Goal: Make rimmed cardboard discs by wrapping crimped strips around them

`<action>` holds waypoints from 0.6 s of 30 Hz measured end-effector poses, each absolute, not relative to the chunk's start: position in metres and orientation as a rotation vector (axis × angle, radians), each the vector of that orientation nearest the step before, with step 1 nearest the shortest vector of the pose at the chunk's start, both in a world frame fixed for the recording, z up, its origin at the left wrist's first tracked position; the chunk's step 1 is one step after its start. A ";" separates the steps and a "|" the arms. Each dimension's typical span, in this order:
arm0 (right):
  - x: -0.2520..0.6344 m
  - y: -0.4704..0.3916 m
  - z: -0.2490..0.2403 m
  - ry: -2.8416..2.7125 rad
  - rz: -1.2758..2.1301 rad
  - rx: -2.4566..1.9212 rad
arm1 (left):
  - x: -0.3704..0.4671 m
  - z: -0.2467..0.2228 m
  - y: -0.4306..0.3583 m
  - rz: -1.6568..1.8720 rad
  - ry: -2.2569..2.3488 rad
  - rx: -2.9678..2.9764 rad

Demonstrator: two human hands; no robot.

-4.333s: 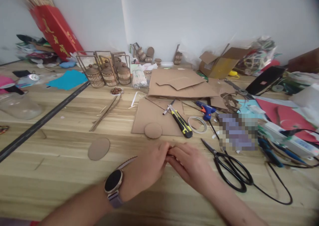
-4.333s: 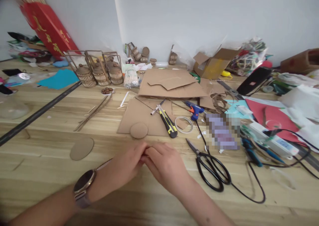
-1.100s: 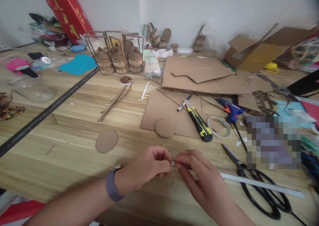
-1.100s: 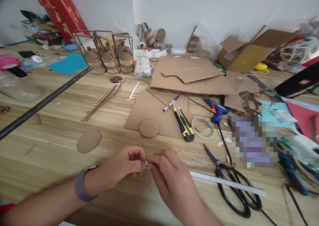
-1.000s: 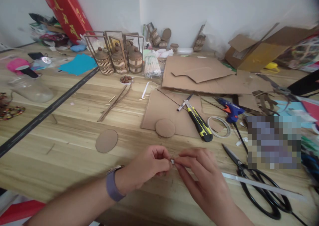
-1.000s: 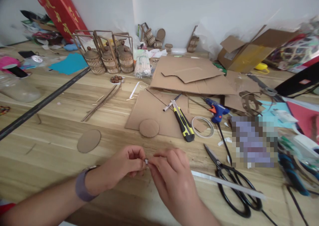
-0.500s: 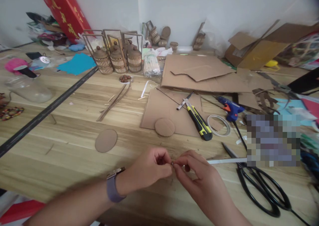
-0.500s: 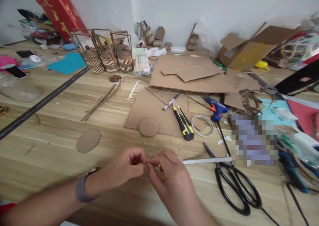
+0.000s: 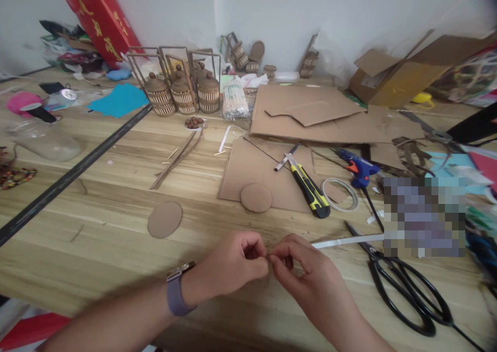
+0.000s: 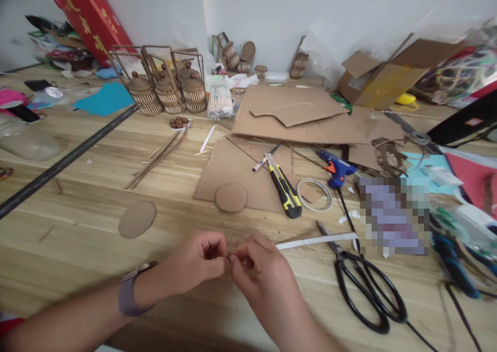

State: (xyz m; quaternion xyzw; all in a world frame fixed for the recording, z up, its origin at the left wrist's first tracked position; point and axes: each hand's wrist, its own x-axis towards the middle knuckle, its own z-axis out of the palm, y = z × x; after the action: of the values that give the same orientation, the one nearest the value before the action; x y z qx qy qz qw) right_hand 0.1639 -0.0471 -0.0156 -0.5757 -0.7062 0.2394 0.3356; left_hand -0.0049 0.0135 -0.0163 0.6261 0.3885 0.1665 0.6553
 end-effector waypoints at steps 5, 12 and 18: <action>0.162 -0.045 -0.013 -1.806 0.645 -1.495 | -0.005 -0.018 0.013 0.389 0.864 1.405; 0.163 -0.044 -0.012 -1.799 0.707 -1.500 | -0.006 -0.020 0.013 0.392 0.852 1.387; 0.164 -0.043 -0.013 -1.790 0.703 -1.503 | -0.005 -0.019 0.014 0.393 0.840 1.356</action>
State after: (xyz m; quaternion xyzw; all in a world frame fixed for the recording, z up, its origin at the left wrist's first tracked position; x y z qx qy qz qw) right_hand 0.1636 -0.0434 -0.0126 -0.5783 -0.6888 0.2705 0.3433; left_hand -0.0054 0.0139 -0.0191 0.6041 0.3746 0.1749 0.6813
